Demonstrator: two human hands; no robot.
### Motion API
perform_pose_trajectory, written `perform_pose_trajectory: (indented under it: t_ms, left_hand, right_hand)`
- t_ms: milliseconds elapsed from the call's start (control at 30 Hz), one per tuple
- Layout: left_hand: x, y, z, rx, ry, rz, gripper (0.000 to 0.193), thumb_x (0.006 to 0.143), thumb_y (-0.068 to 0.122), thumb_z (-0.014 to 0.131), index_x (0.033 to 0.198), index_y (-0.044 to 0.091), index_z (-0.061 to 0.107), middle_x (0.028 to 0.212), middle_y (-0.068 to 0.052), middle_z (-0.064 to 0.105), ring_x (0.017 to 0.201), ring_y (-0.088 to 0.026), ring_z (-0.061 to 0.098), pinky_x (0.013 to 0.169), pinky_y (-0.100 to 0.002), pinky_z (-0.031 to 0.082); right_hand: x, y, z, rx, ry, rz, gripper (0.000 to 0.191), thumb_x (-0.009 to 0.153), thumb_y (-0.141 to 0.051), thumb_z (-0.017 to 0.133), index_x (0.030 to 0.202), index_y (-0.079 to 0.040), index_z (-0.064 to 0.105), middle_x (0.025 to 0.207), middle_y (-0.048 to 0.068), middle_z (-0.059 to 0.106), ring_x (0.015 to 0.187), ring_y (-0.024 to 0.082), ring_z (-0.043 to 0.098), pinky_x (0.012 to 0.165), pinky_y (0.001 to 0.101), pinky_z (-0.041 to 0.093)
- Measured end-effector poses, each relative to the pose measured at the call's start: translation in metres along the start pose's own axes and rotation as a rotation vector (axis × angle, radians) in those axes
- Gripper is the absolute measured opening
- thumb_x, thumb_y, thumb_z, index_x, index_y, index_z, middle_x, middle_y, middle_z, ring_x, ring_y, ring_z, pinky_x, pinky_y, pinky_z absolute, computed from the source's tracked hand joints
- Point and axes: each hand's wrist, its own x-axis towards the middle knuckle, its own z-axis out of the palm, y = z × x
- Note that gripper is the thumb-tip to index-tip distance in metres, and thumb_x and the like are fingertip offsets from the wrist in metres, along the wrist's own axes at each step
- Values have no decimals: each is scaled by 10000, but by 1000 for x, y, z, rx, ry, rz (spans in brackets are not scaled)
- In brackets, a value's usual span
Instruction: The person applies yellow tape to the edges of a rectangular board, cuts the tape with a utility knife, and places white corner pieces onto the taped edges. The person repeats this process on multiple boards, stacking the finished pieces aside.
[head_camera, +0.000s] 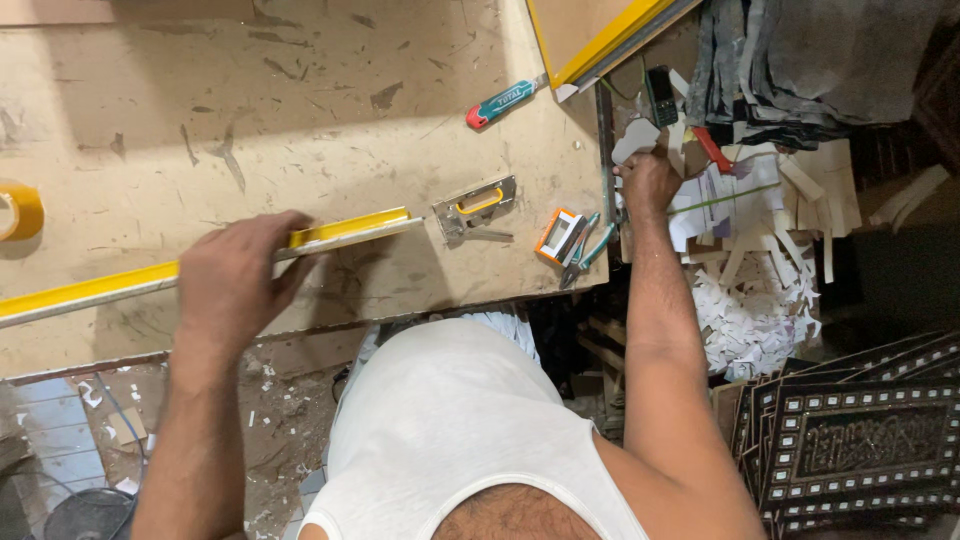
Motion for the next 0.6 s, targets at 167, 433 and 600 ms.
perform_pose_trajectory:
  t_ms: [167,433,600]
  left_hand:
    - [43,20,29,-8,62,133,322,884,305,820,1129,135,701,1141,-15,721,1000,-218,704,805,-377,546]
    - [72,24,39,-39,184,119,278,848,296,844,1051,142,735,1061,-30,665,1010,-246,627,830,-394,490]
    - [79,18,40,-33,157,118,300,876,329,873,1059,128,744,1008,-24,661,949,-266,595,791,-402,469]
  right_hand:
    - [4,-13,-6,-28,-124,63,235,746,-327,921,785,-121,815,770,54,753,659,254,693,617,392,504]
    - [-17,-85,-18,449,414,92,64,945,-47,780,999,-65,751,1009,100,765,787,192,748,609,290,633]
    - [-90,-199,-15,1780,64,87,170,978,-4,744,1097,-3,623,958,124,747,772,196,752,689,365,670]
